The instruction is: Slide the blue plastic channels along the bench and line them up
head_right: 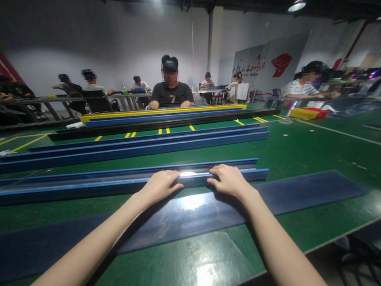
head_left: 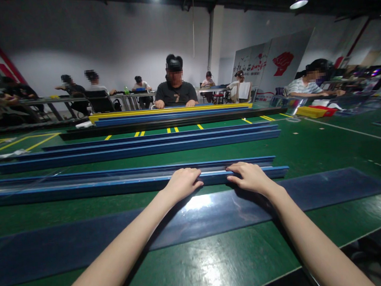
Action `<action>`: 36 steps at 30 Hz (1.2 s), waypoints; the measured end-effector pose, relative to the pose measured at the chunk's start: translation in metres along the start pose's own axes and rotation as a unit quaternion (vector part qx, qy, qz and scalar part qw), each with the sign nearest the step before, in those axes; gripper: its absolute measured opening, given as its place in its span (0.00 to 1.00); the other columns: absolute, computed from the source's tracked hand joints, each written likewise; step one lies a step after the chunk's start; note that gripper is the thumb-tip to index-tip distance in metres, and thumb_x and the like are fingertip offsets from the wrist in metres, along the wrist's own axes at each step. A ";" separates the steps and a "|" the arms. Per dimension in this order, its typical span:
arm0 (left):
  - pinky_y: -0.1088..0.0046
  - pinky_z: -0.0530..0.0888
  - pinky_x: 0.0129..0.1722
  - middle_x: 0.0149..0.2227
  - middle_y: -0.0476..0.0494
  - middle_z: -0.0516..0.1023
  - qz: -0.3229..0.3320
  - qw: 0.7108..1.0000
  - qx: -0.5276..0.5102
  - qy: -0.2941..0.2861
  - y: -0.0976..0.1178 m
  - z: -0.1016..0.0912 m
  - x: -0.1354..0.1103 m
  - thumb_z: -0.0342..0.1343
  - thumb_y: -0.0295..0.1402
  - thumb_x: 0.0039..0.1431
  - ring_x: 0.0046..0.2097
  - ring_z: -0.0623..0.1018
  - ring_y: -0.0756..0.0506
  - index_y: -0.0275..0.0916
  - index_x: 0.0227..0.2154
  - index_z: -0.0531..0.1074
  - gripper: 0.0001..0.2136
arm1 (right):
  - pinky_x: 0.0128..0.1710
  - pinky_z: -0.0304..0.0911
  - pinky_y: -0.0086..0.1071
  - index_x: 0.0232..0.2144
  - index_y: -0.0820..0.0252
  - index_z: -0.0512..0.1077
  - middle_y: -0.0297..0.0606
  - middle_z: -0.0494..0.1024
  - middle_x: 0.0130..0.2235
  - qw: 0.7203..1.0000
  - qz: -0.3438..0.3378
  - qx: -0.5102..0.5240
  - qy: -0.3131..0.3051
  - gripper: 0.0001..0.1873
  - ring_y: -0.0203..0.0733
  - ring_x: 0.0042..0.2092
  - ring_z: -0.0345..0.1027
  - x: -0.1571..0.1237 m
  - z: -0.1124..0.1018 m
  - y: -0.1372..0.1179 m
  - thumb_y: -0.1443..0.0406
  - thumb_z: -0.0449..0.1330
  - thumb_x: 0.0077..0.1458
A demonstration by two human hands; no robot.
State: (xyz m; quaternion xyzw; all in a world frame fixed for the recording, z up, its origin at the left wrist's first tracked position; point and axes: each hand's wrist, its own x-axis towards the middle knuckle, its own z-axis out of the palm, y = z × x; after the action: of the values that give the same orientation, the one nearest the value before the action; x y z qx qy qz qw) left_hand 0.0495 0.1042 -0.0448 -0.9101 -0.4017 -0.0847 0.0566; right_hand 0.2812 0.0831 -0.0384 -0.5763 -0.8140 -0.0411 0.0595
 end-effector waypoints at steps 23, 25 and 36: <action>0.69 0.66 0.37 0.37 0.43 0.74 0.000 1.000 0.005 -0.011 0.003 -0.003 0.000 0.47 0.38 0.57 0.41 0.73 0.43 0.38 0.33 0.65 0.09 | 0.40 0.58 0.31 0.40 0.55 0.71 0.39 0.73 0.46 1.000 0.006 0.002 -0.010 0.16 0.44 0.47 0.65 0.000 0.000 0.000 0.57 0.50 0.53; 0.69 0.66 0.35 0.37 0.43 0.75 0.000 1.000 0.010 -0.011 0.002 -0.003 0.000 0.47 0.39 0.57 0.39 0.74 0.43 0.38 0.33 0.65 0.09 | 0.40 0.58 0.31 0.40 0.55 0.71 0.39 0.72 0.46 1.000 0.004 0.001 -0.008 0.16 0.44 0.46 0.65 0.000 0.000 0.000 0.57 0.49 0.54; 0.70 0.67 0.32 0.35 0.42 0.76 -0.016 1.000 0.008 -0.023 0.005 -0.009 0.000 0.47 0.39 0.56 0.37 0.75 0.42 0.39 0.32 0.66 0.09 | 0.42 0.58 0.32 0.43 0.57 0.69 0.40 0.73 0.45 1.000 0.002 0.005 0.007 0.17 0.44 0.46 0.65 -0.002 0.003 0.001 0.58 0.49 0.54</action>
State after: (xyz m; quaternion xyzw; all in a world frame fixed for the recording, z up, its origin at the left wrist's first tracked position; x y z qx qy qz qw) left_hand 0.0523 0.0992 -0.0361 -0.9046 -0.4184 -0.0613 0.0532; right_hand 0.2829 0.0815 -0.0415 -0.5771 -0.8128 -0.0406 0.0683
